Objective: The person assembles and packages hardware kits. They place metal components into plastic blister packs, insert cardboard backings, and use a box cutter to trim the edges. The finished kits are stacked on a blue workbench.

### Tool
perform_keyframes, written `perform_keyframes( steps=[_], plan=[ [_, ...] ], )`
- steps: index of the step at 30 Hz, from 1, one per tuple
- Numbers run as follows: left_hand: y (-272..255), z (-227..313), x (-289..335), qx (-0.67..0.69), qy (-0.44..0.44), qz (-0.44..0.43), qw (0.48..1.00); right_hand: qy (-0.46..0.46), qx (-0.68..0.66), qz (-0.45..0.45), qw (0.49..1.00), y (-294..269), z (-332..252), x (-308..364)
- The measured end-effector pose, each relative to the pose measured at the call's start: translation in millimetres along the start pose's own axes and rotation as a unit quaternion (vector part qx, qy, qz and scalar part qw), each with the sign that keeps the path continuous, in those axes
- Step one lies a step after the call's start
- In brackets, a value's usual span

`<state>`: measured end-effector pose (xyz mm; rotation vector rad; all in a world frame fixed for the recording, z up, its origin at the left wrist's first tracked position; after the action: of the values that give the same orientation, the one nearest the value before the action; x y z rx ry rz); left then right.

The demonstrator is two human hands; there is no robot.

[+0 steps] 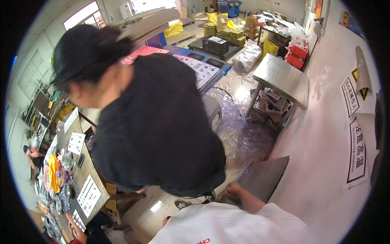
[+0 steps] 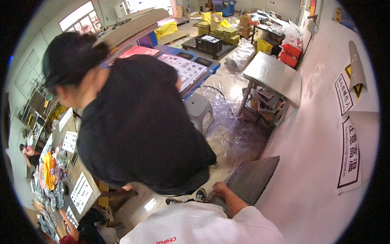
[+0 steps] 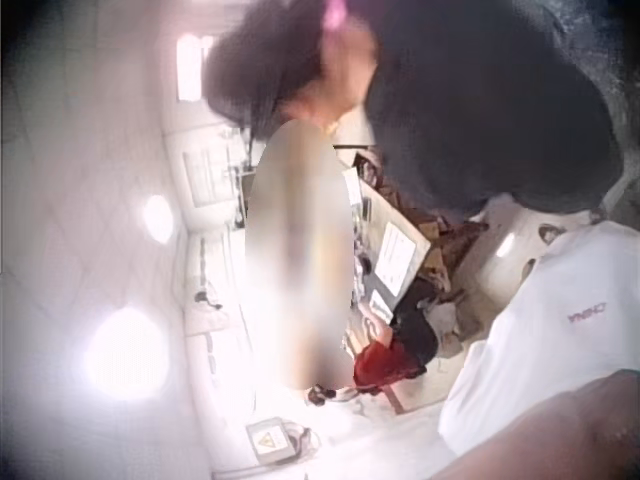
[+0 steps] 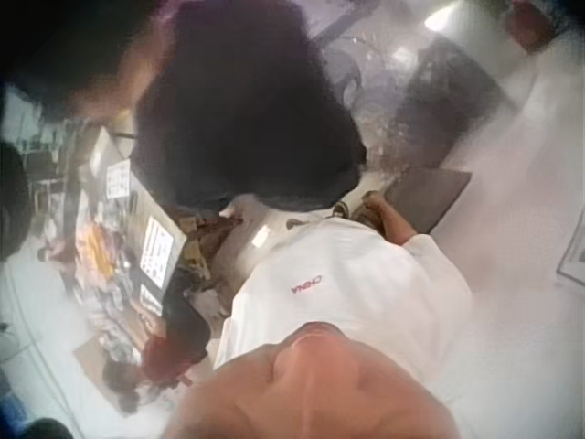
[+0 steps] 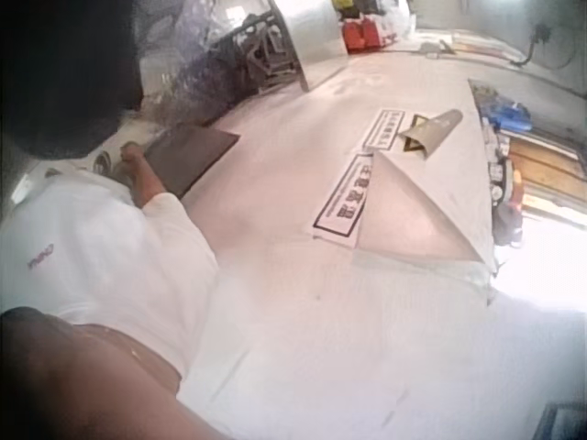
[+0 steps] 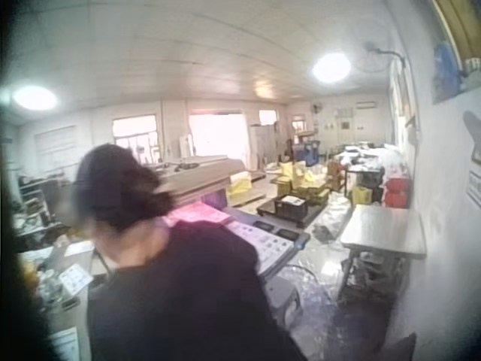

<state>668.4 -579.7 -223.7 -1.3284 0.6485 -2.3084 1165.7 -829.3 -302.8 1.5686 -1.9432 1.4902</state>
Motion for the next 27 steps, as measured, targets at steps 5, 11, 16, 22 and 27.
perform_keyframes(
  steps=[5, 11, 16, 22, 27],
  plan=[
    [-4, 31, -28, -0.011, 0.036, -0.023, 0.999, 0.052, 0.005, 0.054, 0.997, -3, 69, 41],
    [-16, 110, -84, 0.046, 0.181, -0.043, 0.981, 0.153, -0.159, 0.047, 0.974, -29, 92, 103],
    [-57, 189, -141, -0.018, 0.096, -0.023, 0.995, 0.164, -0.450, 0.103, 0.872, -67, 61, 109],
    [-288, 353, -207, 0.364, 0.227, 0.182, 0.885, 0.019, -0.524, 0.136, 0.841, -196, -40, 45],
    [-539, 456, -323, 0.354, 0.251, 0.336, 0.836, -0.119, -0.473, 0.143, 0.861, -388, -211, -35]
  ],
)
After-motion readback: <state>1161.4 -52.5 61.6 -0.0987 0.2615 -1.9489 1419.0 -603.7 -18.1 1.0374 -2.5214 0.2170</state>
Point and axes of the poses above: each hand's wrist, its own x-axis away from the middle knuckle, its own y-axis out of the palm, z = x × y, the point moved 9 cm from there along -x, towards the middle knuckle, and after that the axes turned 3 degrees about x, right-handed, at the moved point
